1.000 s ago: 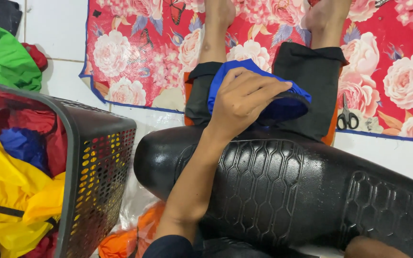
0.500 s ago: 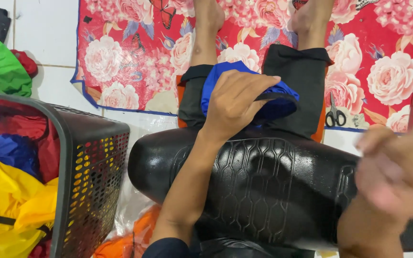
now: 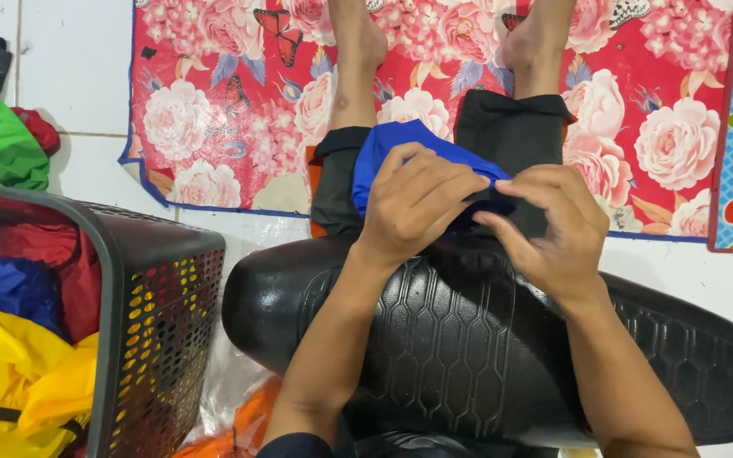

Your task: Trimming a blue elasticated seat cover with scissors and fitting it onto a motorcycle seat.

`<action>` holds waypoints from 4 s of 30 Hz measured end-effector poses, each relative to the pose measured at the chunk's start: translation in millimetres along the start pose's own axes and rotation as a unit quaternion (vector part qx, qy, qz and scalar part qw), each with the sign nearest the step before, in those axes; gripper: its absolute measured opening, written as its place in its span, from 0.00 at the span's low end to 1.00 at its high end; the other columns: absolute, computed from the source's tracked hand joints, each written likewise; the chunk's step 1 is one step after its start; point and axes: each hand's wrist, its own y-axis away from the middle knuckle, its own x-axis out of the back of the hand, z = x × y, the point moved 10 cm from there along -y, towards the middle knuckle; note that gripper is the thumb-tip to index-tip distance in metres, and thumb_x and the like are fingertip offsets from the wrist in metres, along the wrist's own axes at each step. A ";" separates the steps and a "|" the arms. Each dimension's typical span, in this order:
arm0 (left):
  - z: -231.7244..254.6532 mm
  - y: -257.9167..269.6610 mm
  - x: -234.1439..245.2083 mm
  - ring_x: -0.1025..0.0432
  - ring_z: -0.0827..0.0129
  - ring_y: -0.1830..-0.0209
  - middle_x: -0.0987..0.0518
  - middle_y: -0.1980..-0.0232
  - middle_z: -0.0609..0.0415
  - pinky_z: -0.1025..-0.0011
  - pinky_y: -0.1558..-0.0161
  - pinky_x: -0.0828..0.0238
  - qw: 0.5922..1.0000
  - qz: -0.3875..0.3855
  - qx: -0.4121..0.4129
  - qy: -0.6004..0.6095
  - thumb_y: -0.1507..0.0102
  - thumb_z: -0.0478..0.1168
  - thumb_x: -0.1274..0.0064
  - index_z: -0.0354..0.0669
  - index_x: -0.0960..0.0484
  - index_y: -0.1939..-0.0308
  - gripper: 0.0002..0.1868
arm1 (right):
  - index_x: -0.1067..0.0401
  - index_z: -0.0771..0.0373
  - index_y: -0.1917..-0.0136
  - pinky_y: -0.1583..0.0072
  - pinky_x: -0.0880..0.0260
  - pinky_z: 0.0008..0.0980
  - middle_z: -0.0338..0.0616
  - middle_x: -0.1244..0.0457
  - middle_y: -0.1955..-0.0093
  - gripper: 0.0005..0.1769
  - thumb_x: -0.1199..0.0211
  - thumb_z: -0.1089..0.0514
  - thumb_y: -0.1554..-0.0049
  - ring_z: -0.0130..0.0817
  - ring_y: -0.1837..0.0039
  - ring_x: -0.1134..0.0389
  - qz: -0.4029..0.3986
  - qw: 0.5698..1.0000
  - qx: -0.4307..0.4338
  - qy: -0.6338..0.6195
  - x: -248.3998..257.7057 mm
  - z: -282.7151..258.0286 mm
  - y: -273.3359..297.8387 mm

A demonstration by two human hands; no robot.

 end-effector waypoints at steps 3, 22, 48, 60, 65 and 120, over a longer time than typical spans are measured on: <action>4.5 -1.7 1.7 0.25 0.62 0.65 0.17 0.59 0.55 0.59 0.52 0.28 1.000 0.014 -0.017 0.000 0.30 0.33 0.46 0.43 0.17 0.55 0.03 | 0.28 0.73 0.46 0.42 0.28 0.47 0.60 0.33 0.51 0.14 0.24 0.71 0.40 0.54 0.48 0.31 0.009 0.999 0.037 0.021 0.9 -2.3 2.4; 21.4 -10.7 30.2 0.21 0.64 0.55 0.19 0.54 0.51 0.59 0.45 0.21 0.991 0.062 -0.087 -0.078 0.35 0.25 0.38 0.40 0.17 0.54 0.09 | 0.24 0.78 0.48 0.45 0.32 0.45 0.65 0.35 0.52 0.14 0.38 0.85 0.45 0.55 0.49 0.33 0.088 0.992 -0.030 0.084 34.0 6.8 5.6; -32.0 20.3 53.1 0.24 0.56 0.65 0.22 0.63 0.46 0.62 0.60 0.20 0.970 0.211 0.055 -0.108 0.38 0.19 0.44 0.35 0.23 0.57 0.11 | 0.24 0.76 0.56 0.49 0.33 0.44 0.61 0.33 0.58 0.13 0.30 0.88 0.44 0.55 0.51 0.32 0.141 0.982 -0.012 0.127 57.0 28.5 17.6; -50.0 29.6 71.4 0.27 0.64 0.69 0.21 0.63 0.55 0.68 0.61 0.23 0.935 0.269 0.146 -0.179 0.40 0.18 0.45 0.40 0.25 0.56 0.16 | 0.33 0.68 0.47 0.36 0.27 0.39 0.52 0.38 0.50 0.15 0.34 0.82 0.28 0.41 0.43 0.33 0.221 0.959 -0.172 -0.038 91.9 114.6 48.9; -50.1 26.9 67.6 0.26 0.63 0.67 0.21 0.61 0.52 0.68 0.61 0.22 0.944 0.250 0.137 -0.168 0.39 0.19 0.42 0.39 0.23 0.56 0.14 | 0.33 0.70 0.49 0.37 0.30 0.42 0.54 0.38 0.50 0.15 0.35 0.84 0.26 0.43 0.45 0.35 0.225 0.960 -0.164 -0.005 108.2 143.6 64.9; -37.6 20.5 41.3 0.23 0.59 0.60 0.19 0.59 0.52 0.65 0.54 0.19 0.972 0.213 0.082 -0.050 0.36 0.17 0.43 0.39 0.24 0.50 0.17 | 0.23 0.76 0.57 0.45 0.38 0.50 0.61 0.30 0.59 0.15 0.29 0.90 0.46 0.57 0.56 0.30 0.122 0.970 0.089 0.189 53.1 5.1 15.9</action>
